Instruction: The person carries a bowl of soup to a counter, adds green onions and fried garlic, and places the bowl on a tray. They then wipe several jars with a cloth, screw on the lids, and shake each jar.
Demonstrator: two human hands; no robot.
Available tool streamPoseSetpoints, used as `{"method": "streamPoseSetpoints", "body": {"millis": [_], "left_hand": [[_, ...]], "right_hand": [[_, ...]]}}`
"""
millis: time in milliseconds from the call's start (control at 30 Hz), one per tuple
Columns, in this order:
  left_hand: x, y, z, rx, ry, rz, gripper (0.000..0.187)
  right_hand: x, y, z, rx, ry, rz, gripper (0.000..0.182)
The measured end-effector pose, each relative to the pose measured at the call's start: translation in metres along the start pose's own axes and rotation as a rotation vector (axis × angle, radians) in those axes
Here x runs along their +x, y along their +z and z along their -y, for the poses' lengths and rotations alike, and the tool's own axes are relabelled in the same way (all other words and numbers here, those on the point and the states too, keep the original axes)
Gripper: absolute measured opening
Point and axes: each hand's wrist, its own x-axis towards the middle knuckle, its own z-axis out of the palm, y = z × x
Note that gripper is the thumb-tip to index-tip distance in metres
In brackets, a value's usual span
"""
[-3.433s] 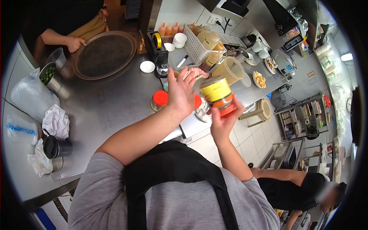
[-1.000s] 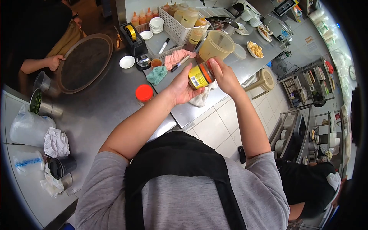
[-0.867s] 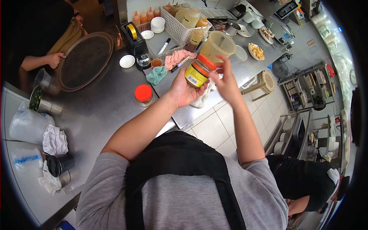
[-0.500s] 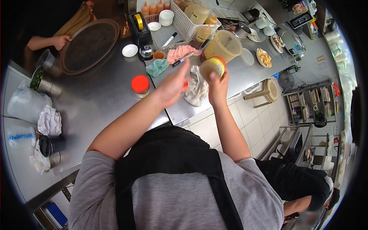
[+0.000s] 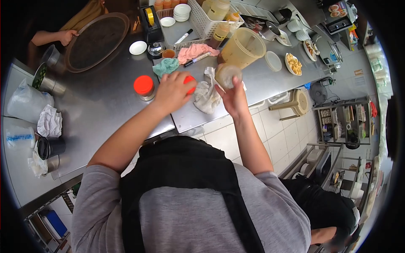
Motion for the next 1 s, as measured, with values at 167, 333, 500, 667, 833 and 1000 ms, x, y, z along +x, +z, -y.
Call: {"method": "streamPoseSetpoints", "body": {"millis": [167, 333, 500, 667, 833, 1000], "left_hand": [[0.014, -0.008, 0.007, 0.072, -0.001, -0.146, 0.045], [0.032, -0.021, -0.025, -0.517, -0.171, -0.275, 0.039], [0.038, -0.023, -0.044, -1.397, -0.532, -0.068, 0.041], [0.044, -0.030, -0.059, -1.677, -0.382, 0.100, 0.057], [0.043, -0.033, -0.052, -1.770, -0.264, 0.298, 0.068], [0.039, -0.030, -0.059, -2.086, -0.231, 0.320, 0.066]], "right_hand": [[0.017, -0.022, 0.001, 0.605, 0.408, -0.252, 0.105], [0.002, 0.002, 0.035, 0.585, 0.368, -0.171, 0.102], [-0.016, 0.021, 0.057, -0.851, -0.339, -0.104, 0.106], [-0.012, 0.026, 0.073, -1.200, -0.627, 0.099, 0.112], [-0.014, 0.030, 0.077, -1.086, -0.629, 0.172, 0.115], [-0.020, 0.033, 0.058, -0.937, -0.594, 0.175, 0.125]]}}
